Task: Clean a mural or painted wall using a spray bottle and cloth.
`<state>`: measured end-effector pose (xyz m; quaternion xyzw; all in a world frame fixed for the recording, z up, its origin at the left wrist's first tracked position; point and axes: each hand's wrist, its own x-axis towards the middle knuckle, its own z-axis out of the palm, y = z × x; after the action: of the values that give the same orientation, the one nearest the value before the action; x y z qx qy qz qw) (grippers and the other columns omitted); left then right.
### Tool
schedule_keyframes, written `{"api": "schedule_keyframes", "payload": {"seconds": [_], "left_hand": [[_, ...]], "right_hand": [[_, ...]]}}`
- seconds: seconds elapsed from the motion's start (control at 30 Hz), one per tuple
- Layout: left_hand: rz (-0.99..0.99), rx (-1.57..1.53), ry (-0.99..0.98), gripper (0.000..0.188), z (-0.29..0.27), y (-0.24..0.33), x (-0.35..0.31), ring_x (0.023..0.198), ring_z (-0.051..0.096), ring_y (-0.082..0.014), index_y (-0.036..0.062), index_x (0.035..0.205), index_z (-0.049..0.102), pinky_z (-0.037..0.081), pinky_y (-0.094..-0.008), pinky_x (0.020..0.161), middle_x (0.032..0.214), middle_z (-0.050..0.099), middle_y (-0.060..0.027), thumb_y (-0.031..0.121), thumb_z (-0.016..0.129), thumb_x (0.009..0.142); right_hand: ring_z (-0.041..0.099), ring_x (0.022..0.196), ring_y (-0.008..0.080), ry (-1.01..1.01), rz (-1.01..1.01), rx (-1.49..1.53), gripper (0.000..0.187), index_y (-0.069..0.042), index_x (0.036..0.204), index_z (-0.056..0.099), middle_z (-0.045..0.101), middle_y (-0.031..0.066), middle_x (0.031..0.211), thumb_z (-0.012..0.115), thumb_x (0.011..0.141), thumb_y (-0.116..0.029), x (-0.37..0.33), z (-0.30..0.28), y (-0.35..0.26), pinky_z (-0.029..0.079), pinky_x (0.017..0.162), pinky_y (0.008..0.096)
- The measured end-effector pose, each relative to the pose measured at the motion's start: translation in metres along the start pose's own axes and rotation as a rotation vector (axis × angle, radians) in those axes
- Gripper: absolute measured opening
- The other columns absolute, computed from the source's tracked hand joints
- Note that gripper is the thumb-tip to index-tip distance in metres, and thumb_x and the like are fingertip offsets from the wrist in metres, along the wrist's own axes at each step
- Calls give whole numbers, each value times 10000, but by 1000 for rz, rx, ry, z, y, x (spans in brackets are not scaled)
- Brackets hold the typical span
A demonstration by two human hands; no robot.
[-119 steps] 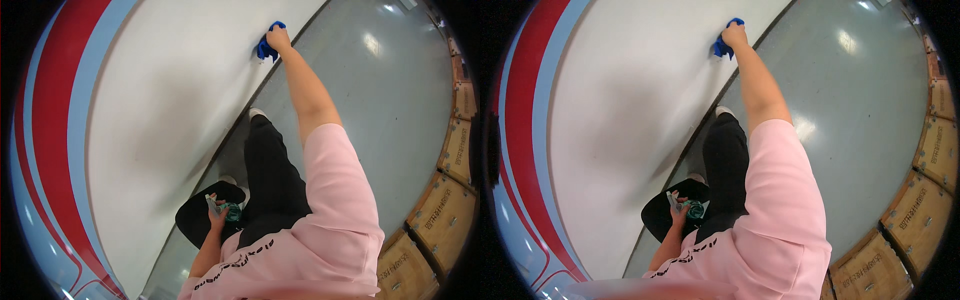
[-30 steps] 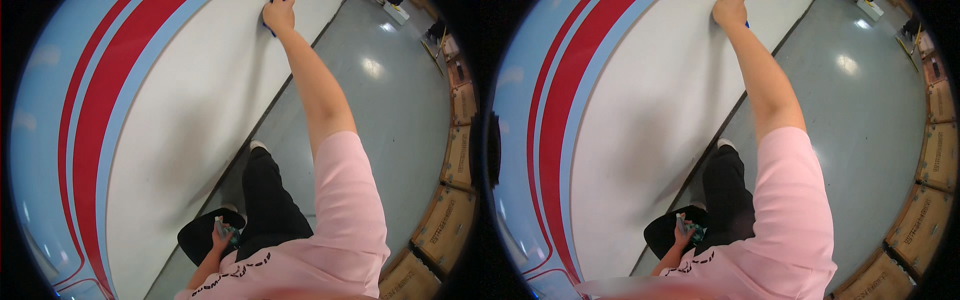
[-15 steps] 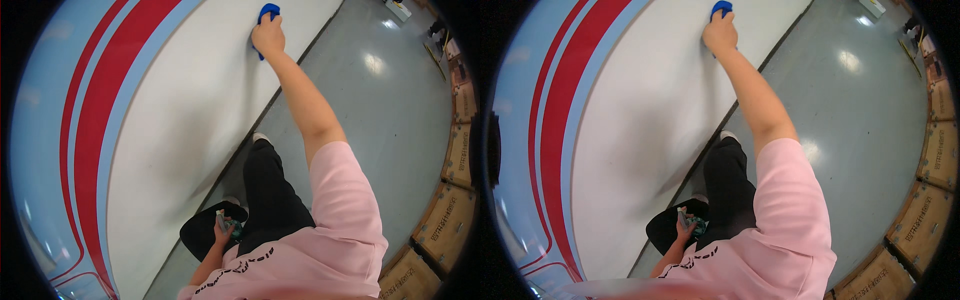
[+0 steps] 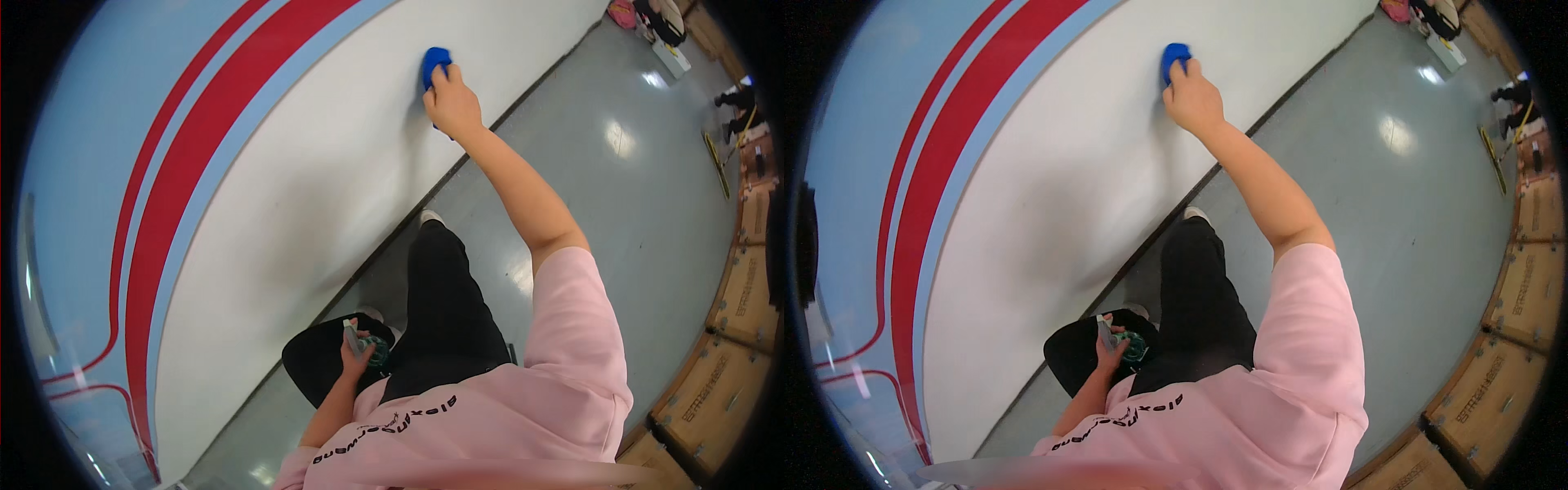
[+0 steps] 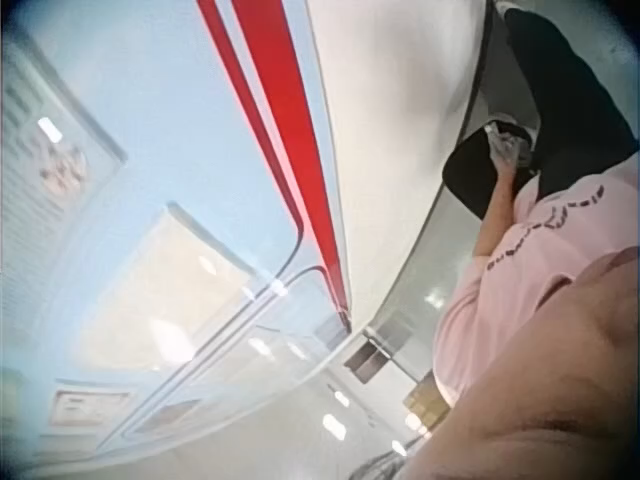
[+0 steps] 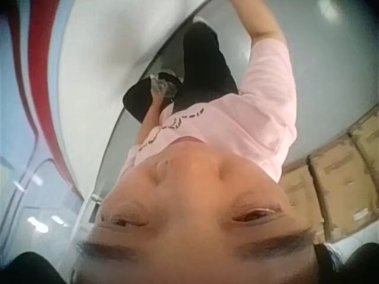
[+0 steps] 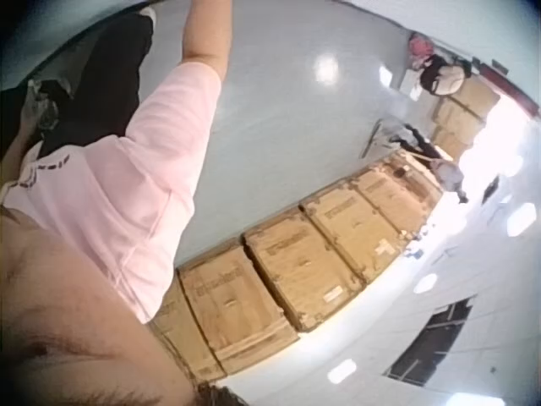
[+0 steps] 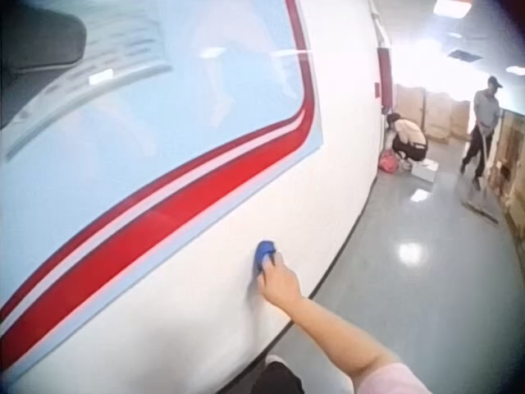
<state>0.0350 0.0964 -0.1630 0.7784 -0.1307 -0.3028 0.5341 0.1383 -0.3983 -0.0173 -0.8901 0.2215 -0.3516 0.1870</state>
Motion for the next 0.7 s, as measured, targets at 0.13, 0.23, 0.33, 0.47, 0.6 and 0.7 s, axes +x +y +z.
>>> {"api": "schedule_keyframes", "payload": {"seconds": [0.13, 0.23, 0.33, 0.47, 0.6, 0.7], "left_hand": [[32, -44, 78, 701, -3, 6, -2, 883, 527, -173, 89, 1271, 329, 399, -306, 816, 875, 539, -53, -41, 631, 651], [104, -118, 127, 699, -1, 12, -8, 878, 518, -159, 91, 1270, 333, 390, -296, 813, 868, 535, -50, -37, 635, 653], [131, -82, 121, 699, -3, 7, -8, 865, 508, -140, 97, 1270, 338, 388, -284, 791, 869, 532, -48, -21, 644, 653], [166, -187, 118, 700, -5, 4, -8, 827, 507, -123, 104, 1268, 344, 388, -282, 784, 870, 545, -41, 9, 659, 651], [206, -224, 132, 696, -4, 5, -9, 849, 524, -143, 92, 1260, 358, 388, -295, 808, 863, 544, -38, 1, 659, 640], [252, -269, 168, 703, 2, 23, -17, 857, 529, -149, 104, 1265, 366, 393, -296, 800, 857, 537, -38, -16, 650, 633]], "right_hand": [[546, 724, 380, 252, 197, 75, 354, -22, 1087, 456, 432, 220, 1012, 451, 762, -164, 34, -8, -27, 468, 617, 439], [523, 784, 392, 297, 372, 179, 364, -20, 1100, 439, 408, 250, 1020, 441, 755, -136, 50, -20, -72, 444, 680, 444], [504, 764, 411, 389, 171, 134, 359, -20, 1092, 439, 397, 271, 1003, 446, 745, -113, 31, -6, -126, 435, 658, 451], [485, 756, 418, 372, 15, 232, 358, 24, 1074, 426, 388, 275, 953, 472, 740, -93, -17, 14, -200, 430, 634, 451], [482, 730, 413, 246, -90, 285, 376, 32, 1093, 412, 376, 279, 964, 500, 753, -104, -66, 31, -257, 432, 621, 440], [494, 692, 391, 77, -231, 291, 363, 28, 1065, 435, 378, 279, 947, 541, 739, -94, -91, 33, -291, 440, 572, 426]]}}
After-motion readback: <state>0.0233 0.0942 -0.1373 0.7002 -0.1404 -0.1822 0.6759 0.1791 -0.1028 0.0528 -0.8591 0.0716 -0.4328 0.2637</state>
